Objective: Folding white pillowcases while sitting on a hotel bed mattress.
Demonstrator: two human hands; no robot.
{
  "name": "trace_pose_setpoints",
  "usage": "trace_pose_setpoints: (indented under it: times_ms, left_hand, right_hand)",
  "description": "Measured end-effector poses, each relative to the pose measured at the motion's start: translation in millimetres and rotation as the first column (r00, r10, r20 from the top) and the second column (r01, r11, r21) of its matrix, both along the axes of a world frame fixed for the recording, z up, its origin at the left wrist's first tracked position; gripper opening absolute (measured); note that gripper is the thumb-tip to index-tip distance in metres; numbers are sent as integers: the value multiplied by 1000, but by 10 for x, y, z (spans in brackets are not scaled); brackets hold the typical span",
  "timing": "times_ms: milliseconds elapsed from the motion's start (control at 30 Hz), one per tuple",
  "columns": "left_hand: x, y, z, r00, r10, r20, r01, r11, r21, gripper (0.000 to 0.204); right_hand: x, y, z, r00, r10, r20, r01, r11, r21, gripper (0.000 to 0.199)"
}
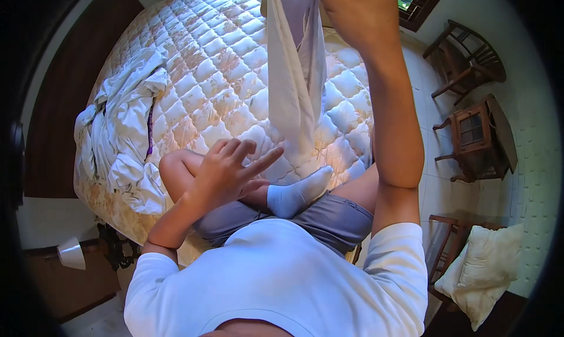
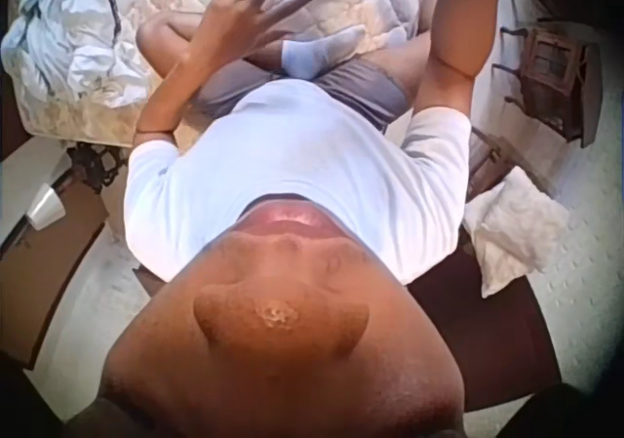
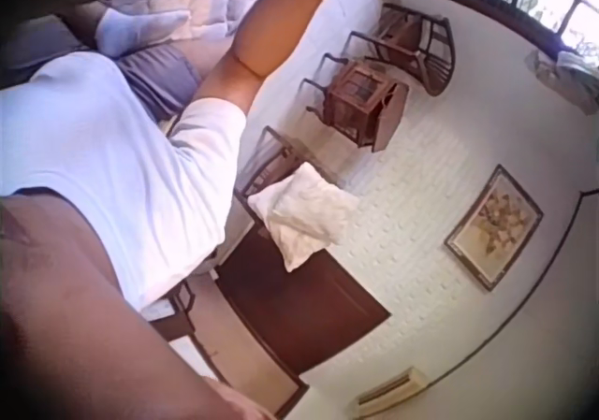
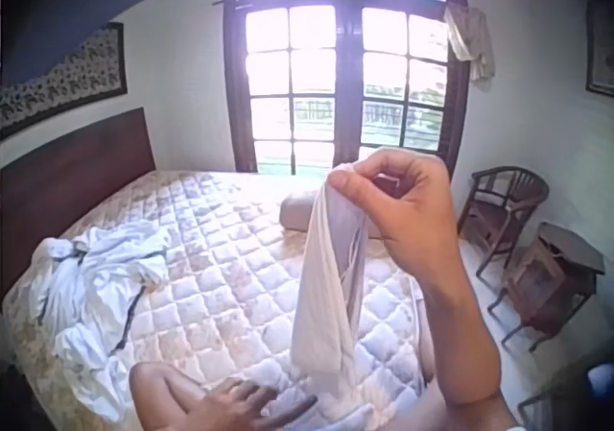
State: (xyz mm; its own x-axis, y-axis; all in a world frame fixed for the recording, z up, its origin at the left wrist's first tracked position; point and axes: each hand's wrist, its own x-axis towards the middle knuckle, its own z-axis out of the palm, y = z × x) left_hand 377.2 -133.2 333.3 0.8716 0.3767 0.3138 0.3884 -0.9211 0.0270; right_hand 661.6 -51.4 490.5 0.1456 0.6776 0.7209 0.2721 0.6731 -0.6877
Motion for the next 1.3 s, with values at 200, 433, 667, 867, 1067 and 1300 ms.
trace_pose_setpoints:
  times_ms: [200, 433, 667, 867, 1067, 1300]
  left_hand:
    - [449, -4, -260, 998, -36, 60, 34, 999, 36, 75]
    - [401, 184, -422, 995, 92, 25, -92, 996, 4, 54]
    - [-644, 865, 699, 938, 269, 219, -276, 961, -1, 21]
    - [-912, 1011, 2042, 957, 96, 275, -105, 994, 16, 15]
    - [-1140, 862, 2644, 925, -294, 241, 341, 921, -189, 23]
    - [-609, 2921, 1664, 966, 104, -237, -171, 945, -280, 20]
  right_hand:
    - [50, -120, 51, 996, -85, 24, 87, 993, -83, 11]
    - [407, -63, -40, 970, -229, 76, 227, 973, 27, 11]
    - [1597, -272, -31, 959, 44, 281, 7, 984, -180, 10]
    - [1618, -650, 191, 883, 53, 466, 85, 959, -270, 12]
    - [1676, -1233, 631, 850, 181, 495, -90, 975, -201, 21]
    - [1534, 523, -140, 512, -29, 858, 340, 925, -172, 25]
